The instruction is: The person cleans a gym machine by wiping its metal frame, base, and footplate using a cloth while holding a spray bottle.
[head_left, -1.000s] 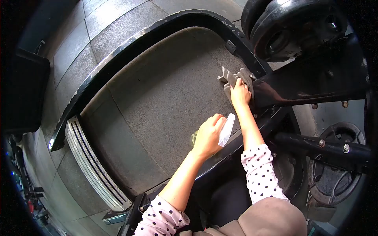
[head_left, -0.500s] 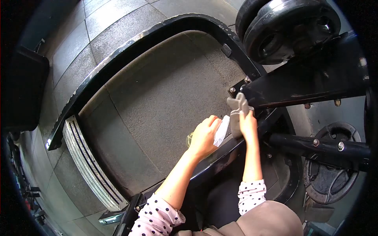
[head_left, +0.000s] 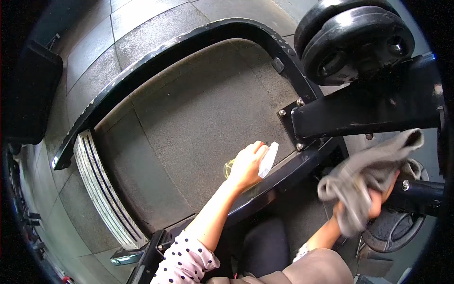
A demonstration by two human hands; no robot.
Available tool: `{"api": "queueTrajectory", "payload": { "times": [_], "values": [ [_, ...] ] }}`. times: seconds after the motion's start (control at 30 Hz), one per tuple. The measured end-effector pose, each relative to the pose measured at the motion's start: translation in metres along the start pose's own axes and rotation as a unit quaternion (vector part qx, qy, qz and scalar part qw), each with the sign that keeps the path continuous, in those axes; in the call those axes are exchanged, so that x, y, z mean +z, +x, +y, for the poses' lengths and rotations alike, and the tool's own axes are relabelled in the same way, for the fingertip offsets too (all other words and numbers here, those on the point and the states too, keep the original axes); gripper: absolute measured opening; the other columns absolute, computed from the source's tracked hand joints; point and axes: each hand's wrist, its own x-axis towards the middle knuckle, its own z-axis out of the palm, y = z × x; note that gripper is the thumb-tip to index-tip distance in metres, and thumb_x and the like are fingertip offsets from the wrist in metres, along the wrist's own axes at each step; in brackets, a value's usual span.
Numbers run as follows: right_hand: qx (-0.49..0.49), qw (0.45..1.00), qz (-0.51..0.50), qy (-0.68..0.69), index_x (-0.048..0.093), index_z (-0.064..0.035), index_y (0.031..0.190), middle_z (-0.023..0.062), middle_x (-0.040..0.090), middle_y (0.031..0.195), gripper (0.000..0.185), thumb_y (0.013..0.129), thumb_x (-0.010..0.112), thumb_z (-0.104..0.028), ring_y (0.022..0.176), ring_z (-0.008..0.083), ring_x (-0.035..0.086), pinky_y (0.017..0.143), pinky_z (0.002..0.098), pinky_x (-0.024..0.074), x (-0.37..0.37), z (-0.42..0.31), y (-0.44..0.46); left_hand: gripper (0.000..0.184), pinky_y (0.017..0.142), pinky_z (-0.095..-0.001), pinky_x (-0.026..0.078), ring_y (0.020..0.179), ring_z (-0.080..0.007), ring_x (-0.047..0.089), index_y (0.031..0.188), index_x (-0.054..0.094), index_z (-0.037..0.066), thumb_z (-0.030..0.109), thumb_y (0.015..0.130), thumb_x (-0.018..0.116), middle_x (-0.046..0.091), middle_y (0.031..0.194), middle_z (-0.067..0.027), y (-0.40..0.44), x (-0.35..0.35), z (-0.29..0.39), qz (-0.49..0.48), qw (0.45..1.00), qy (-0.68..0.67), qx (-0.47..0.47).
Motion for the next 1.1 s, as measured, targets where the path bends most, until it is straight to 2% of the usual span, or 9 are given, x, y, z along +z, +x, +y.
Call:
{"api": "queueTrajectory", "payload": {
  "times": [0.07, 0.17, 0.33, 0.43, 0.77, 0.9, 0.97, 1.03, 1.1],
  "values": [
    [-0.147, 0.973, -0.129, -0.122, 0.052, -0.0151, 0.126, 0.0123, 0.05, 0.138, 0.058, 0.086, 0.057, -0.057, 0.127, 0.032, 0.045, 0.096, 0.0525, 0.0357, 0.021, 0.006, 0.012, 0.041, 0.086, -0.0421, 0.047, 0.102, -0.0328, 0.057, 0.108, 0.057, 0.003, 0.009, 0.069, 0.068, 0.056, 0.108, -0.0143, -0.001, 0.0, -0.001, -0.001, 1.0, 0.002, 0.001],
    [-0.093, 0.851, -0.388, -0.342, 0.048, -0.0171, 0.13, 0.0108, 0.043, 0.145, 0.072, 0.079, 0.056, -0.068, 0.128, 0.0274, 0.043, 0.094, 0.0508, 0.0337, 0.078, 0.026, 0.008, 0.042, 0.087, -0.0417, 0.047, 0.102, -0.0335, 0.057, 0.11, 0.057, 0.003, 0.008, 0.069, 0.068, 0.055, 0.109, -0.0149, -0.001, 0.001, -0.001, -0.004, 1.0, -0.006, 0.001],
    [-0.19, 0.846, -0.444, -0.227, 0.035, -0.0152, 0.147, 0.0111, 0.034, 0.151, 0.077, 0.083, 0.063, -0.048, 0.139, 0.027, 0.032, 0.112, 0.0445, 0.0255, 0.155, 0.059, -0.059, 0.04, 0.086, -0.0414, 0.049, 0.101, -0.0353, 0.058, 0.11, 0.056, 0.002, 0.008, 0.071, 0.065, 0.055, 0.109, -0.0166, 0.002, 0.001, -0.003, 0.012, 1.0, -0.006, 0.003],
    [-0.384, 0.686, -0.513, -0.345, 0.038, -0.0045, 0.143, 0.0123, 0.034, 0.151, 0.065, 0.09, 0.06, -0.034, 0.141, 0.0263, 0.029, 0.113, 0.0407, 0.0258, 0.199, 0.051, -0.112, 0.038, 0.085, -0.0416, 0.049, 0.1, -0.0356, 0.058, 0.109, 0.057, 0.002, 0.009, 0.072, 0.064, 0.056, 0.108, -0.0168, 0.001, 0.002, -0.006, 0.021, 1.0, -0.012, 0.008],
    [0.04, 0.688, -0.708, -0.152, 0.051, 0.0039, 0.126, 0.0228, 0.045, 0.138, 0.046, 0.089, 0.057, -0.022, 0.132, 0.0363, 0.04, 0.111, 0.0411, 0.0308, 0.267, 0.028, -0.1, 0.043, 0.087, -0.0423, 0.049, 0.102, -0.0365, 0.057, 0.11, 0.056, 0.003, 0.009, 0.069, 0.066, 0.055, 0.11, -0.0172, -0.001, 0.002, -0.005, 0.014, 1.0, -0.016, 0.011],
    [-0.185, 0.809, -0.505, -0.239, 0.063, -0.0005, 0.111, 0.018, 0.059, 0.12, 0.033, 0.091, 0.055, -0.025, 0.116, 0.0306, 0.054, 0.098, 0.0394, 0.0409, 0.244, 0.025, -0.1, 0.046, 0.088, -0.0426, 0.049, 0.103, -0.0372, 0.057, 0.111, 0.055, 0.002, 0.01, 0.067, 0.068, 0.055, 0.109, -0.0175, 0.001, 0.0, -0.004, -0.002, 1.0, -0.02, 0.011],
    [-0.305, 0.74, -0.471, -0.369, 0.07, -0.0113, 0.104, 0.0097, 0.064, 0.113, 0.033, 0.091, 0.056, -0.038, 0.111, 0.021, 0.058, 0.086, 0.0364, 0.0456, 0.239, 0.017, -0.094, 0.047, 0.088, -0.0426, 0.049, 0.103, -0.0374, 0.056, 0.111, 0.054, 0.002, 0.01, 0.067, 0.068, 0.054, 0.109, -0.0177, 0.001, 0.0, -0.006, -0.008, 1.0, -0.017, 0.006],
    [-0.134, 0.834, -0.5, -0.189, 0.059, -0.0129, 0.12, 0.0103, 0.059, 0.123, 0.037, 0.093, 0.052, -0.038, 0.122, 0.0242, 0.05, 0.099, 0.039, 0.0384, 0.24, 0.044, -0.143, 0.047, 0.088, -0.0426, 0.048, 0.102, -0.0376, 0.056, 0.11, 0.054, 0.002, 0.01, 0.067, 0.068, 0.054, 0.109, -0.0179, -0.001, 0.001, -0.007, -0.006, 1.0, -0.01, 0.003],
    [0.046, 0.851, -0.523, -0.013, 0.051, -0.0143, 0.133, 0.0105, 0.055, 0.131, 0.044, 0.095, 0.049, -0.037, 0.13, 0.0267, 0.044, 0.108, 0.0407, 0.0342, 0.229, 0.077, -0.192, 0.047, 0.088, -0.0426, 0.048, 0.102, -0.0377, 0.056, 0.111, 0.054, 0.002, 0.011, 0.067, 0.068, 0.054, 0.109, -0.0179, -0.001, 0.002, -0.009, -0.006, 1.0, -0.011, 0.002]
  ]
}}
